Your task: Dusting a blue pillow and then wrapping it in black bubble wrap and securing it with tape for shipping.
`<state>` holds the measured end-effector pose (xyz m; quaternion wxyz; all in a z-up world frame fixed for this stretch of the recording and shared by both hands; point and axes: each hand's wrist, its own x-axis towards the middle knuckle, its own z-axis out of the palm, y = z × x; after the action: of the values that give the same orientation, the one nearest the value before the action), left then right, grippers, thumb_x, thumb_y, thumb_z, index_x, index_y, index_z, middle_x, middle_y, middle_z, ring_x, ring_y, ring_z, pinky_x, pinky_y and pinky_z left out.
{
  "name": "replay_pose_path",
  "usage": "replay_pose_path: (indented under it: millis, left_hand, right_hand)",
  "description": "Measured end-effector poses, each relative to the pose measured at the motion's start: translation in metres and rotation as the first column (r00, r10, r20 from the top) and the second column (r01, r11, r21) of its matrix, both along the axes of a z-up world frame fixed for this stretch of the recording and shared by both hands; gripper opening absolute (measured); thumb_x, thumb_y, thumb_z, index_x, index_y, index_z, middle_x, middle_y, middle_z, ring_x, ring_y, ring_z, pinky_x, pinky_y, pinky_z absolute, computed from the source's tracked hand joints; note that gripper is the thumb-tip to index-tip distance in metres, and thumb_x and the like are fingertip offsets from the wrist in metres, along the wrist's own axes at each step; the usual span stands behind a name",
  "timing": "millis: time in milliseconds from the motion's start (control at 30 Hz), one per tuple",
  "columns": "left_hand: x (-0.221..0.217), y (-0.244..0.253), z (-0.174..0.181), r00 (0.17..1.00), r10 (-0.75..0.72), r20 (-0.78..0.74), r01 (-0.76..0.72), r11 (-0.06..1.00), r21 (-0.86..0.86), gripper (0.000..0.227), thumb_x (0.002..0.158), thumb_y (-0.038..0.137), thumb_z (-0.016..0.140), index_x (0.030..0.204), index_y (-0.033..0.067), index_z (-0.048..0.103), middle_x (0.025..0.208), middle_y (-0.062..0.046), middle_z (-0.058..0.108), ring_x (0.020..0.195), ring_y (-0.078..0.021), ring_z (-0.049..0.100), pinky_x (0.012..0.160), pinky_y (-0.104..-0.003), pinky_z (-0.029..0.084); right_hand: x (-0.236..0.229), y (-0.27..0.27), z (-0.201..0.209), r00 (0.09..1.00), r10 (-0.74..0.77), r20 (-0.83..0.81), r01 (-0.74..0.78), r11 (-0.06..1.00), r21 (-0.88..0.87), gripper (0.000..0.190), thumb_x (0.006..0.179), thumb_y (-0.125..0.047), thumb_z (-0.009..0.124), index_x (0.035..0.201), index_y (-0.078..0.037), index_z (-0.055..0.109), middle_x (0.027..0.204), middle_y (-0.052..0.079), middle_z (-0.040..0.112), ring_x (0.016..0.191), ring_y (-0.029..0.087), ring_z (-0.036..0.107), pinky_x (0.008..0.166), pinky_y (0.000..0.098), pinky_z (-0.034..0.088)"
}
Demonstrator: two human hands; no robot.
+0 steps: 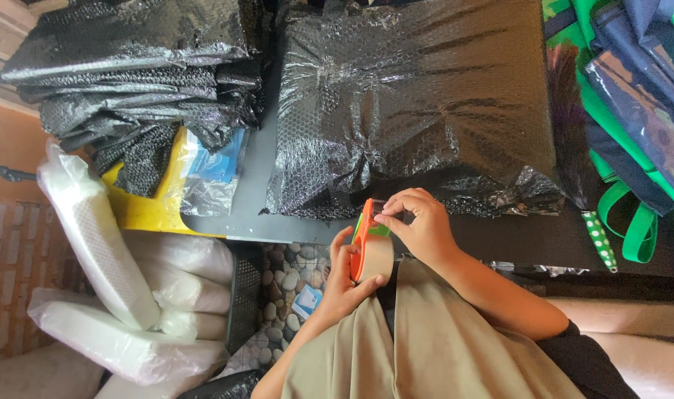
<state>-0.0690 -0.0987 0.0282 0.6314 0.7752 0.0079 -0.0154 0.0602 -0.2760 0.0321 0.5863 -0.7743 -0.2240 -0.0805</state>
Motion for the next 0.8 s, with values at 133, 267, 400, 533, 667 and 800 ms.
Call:
replay_pose_path:
  millis: [133, 267, 400, 533, 667, 800]
  left_hand:
    - [-0.002, 0.023, -0.024, 0.992, -0.009, 0.123, 0.000, 0.998, 0.069, 0.030, 0.093, 0.025, 0.077, 0.104, 0.0036, 0.059, 0.155, -0.022, 0.032, 0.137, -0.0514, 0.046, 0.111, -0.058, 0.036]
    - [-0.006, 0.060, -0.042, 0.987, 0.047, 0.150, -0.070, 0.987, 0.148, 0.029, 0.099, 0.025, 0.070, 0.095, -0.0025, 0.060, 0.135, -0.028, 0.052, 0.134, -0.0551, 0.048, 0.108, -0.061, 0.040]
    - [-0.014, 0.092, -0.043, 0.989, 0.147, 0.009, -0.147, 0.979, 0.143, 0.035, 0.097, 0.030, 0.074, 0.090, -0.0025, 0.064, 0.119, -0.029, 0.062, 0.135, -0.0540, 0.047, 0.106, -0.060, 0.042]
    - [-0.023, 0.133, -0.031, 0.979, 0.204, 0.012, -0.203, 0.965, 0.164, 0.035, 0.095, 0.028, 0.077, 0.084, -0.0011, 0.063, 0.107, -0.024, 0.063, 0.138, -0.0511, 0.047, 0.107, -0.056, 0.043]
    - [-0.029, 0.164, -0.047, 0.959, 0.281, -0.025, -0.271, 0.943, 0.192, 0.039, 0.091, 0.034, 0.082, 0.075, 0.0066, 0.061, 0.075, -0.011, 0.055, 0.078, -0.0288, 0.063, 0.071, -0.039, 0.046]
    - [-0.030, 0.184, -0.042, 0.942, 0.296, -0.156, -0.270, 0.948, 0.169, 0.037, 0.090, 0.031, 0.082, 0.072, 0.0077, 0.060, 0.060, -0.005, 0.048, 0.065, -0.0160, 0.050, 0.060, -0.031, 0.040]
  right_hand:
    - [0.002, 0.022, -0.004, 0.997, -0.020, 0.069, 0.022, 0.999, -0.035, 0.014, 0.079, -0.011, 0.086, 0.075, -0.012, 0.072, 0.085, 0.001, 0.076, 0.079, 0.023, 0.071, 0.071, 0.0315, 0.053]
    - [-0.004, 0.065, -0.041, 0.950, -0.055, 0.307, 0.143, 0.952, -0.272, 0.015, 0.080, -0.007, 0.083, 0.080, -0.012, 0.069, 0.087, 0.001, 0.075, 0.083, 0.022, 0.072, 0.074, 0.0328, 0.056]
    - [-0.012, 0.106, -0.076, 0.932, 0.003, 0.361, 0.189, 0.848, -0.494, 0.013, 0.090, -0.019, 0.074, 0.085, -0.015, 0.062, 0.077, 0.003, 0.068, 0.081, 0.024, 0.072, 0.071, 0.0337, 0.058]
    - [-0.025, 0.145, -0.070, 0.936, 0.012, 0.352, 0.198, 0.808, -0.555, 0.019, 0.095, -0.026, 0.069, 0.084, -0.017, 0.056, 0.073, 0.001, 0.066, 0.075, 0.023, 0.072, 0.066, 0.0328, 0.058]
    - [-0.030, 0.176, -0.072, 0.954, 0.033, 0.299, 0.166, 0.771, -0.615, 0.019, 0.099, -0.029, 0.064, 0.087, -0.017, 0.054, 0.070, 0.002, 0.067, 0.070, 0.024, 0.073, 0.062, 0.0343, 0.059]
    - [-0.030, 0.195, -0.078, 0.982, 0.051, 0.180, 0.078, 0.764, -0.640, 0.020, 0.098, -0.030, 0.064, 0.091, -0.019, 0.048, 0.059, 0.005, 0.063, 0.059, 0.027, 0.072, 0.057, 0.0383, 0.058]
